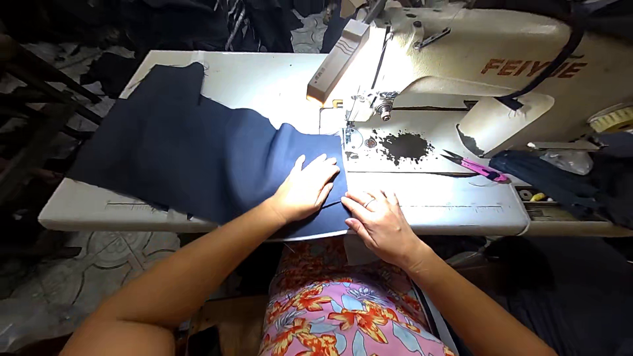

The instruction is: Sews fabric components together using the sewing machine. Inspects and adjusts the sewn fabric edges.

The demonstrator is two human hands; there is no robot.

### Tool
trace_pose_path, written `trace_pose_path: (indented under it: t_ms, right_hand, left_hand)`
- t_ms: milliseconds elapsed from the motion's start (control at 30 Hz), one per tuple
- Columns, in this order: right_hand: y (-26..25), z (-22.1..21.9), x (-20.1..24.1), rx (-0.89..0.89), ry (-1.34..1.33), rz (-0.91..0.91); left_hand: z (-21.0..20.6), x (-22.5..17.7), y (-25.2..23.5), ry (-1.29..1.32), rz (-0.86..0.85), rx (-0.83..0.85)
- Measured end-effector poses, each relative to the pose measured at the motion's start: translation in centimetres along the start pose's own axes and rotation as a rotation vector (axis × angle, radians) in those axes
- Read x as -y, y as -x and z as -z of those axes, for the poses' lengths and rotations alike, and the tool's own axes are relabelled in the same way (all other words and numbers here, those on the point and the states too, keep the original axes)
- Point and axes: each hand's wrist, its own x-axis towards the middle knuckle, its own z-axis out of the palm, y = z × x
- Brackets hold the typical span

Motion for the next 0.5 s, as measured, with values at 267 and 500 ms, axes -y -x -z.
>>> trace_pose_path:
  t_ms: [267, 500]
  right_hand:
    - [0.2, -0.3, 0.2, -0.025, -0.016, -0.004]
    - [0.2, -0.2, -0.1, -0.017, -0.025, -0.022]
  left_hand:
    - [1.2, -0.1, -0.7, -0.03, 0.001, 0.095]
    - [0.5, 0.0, -1.0, -0.011, 0.057, 0.069]
